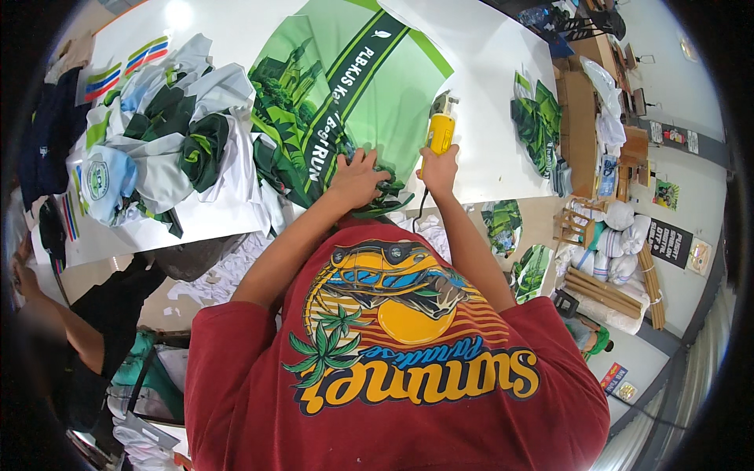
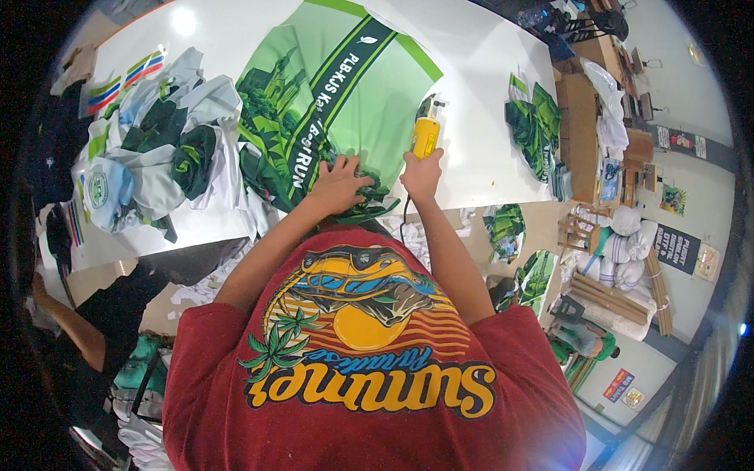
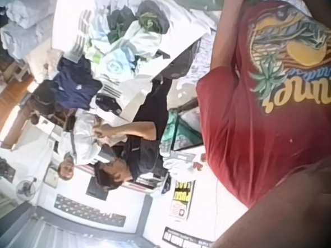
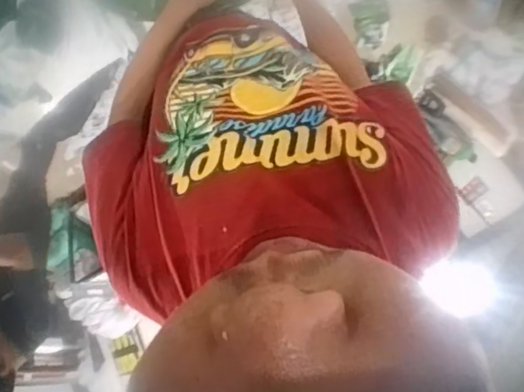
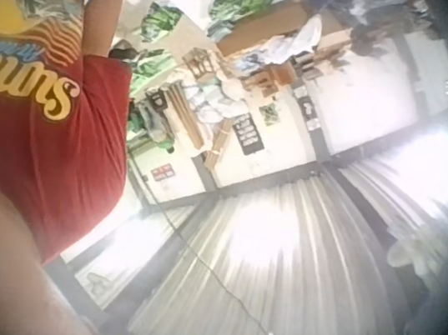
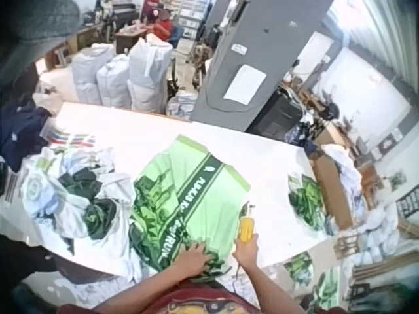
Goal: The person uses a yellow electric cutter to trim the edges of large printed fabric sheets on a white table. They hold the fabric steady with one hand while guiding the cutter along the printed outlines, then fold and set aside the trimmed pieces.
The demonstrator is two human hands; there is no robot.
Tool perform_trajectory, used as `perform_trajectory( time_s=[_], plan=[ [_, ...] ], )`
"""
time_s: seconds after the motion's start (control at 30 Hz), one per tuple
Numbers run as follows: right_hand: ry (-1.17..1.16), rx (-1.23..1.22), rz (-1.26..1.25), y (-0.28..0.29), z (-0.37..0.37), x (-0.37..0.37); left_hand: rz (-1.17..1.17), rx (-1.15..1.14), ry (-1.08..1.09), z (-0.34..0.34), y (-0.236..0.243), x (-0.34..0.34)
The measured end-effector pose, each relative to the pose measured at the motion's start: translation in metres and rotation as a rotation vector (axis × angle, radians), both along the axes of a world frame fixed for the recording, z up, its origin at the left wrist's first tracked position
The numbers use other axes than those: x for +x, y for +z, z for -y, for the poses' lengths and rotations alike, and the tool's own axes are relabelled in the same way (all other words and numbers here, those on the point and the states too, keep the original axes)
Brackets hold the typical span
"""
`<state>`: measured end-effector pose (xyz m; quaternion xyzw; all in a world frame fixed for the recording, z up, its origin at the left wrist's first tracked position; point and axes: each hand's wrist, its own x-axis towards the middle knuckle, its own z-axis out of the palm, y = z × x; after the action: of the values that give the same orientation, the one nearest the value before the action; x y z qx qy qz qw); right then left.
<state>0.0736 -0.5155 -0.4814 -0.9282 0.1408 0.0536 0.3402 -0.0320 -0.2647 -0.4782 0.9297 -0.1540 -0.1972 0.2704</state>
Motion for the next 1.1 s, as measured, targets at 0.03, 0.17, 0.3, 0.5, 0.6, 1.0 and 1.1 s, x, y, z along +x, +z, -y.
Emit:
perform_trajectory(
  time_s=[0.03,0.17,0.3,0.5,0.6,1.0,1.1],
  plan=[
    [0.001,-0.031,0.005,0.001,-0.006,0.005,0.009,-0.005,0.000,-0.001,-0.001,0.000],
    [-0.166,0.077,-0.077,0.015,-0.031,0.028,0.017,-0.002,-0.016,-0.003,-0.005,-0.001],
    [-0.243,0.056,-0.120,0.026,-0.052,0.054,0.012,0.006,-0.022,-0.004,-0.006,0.000],
    [-0.326,0.079,-0.080,0.021,-0.063,0.096,-0.008,0.008,-0.049,-0.007,-0.003,0.005],
    [-0.345,0.033,-0.074,0.019,-0.067,0.116,-0.023,-0.002,-0.065,-0.008,-0.004,0.007],
    [-0.491,0.115,-0.089,0.015,-0.071,0.191,-0.051,0.001,-0.039,-0.001,-0.008,0.013],
    [-0.565,0.212,-0.076,0.010,-0.065,0.220,-0.090,0.003,-0.031,-0.001,-0.002,0.014]
  ],
)
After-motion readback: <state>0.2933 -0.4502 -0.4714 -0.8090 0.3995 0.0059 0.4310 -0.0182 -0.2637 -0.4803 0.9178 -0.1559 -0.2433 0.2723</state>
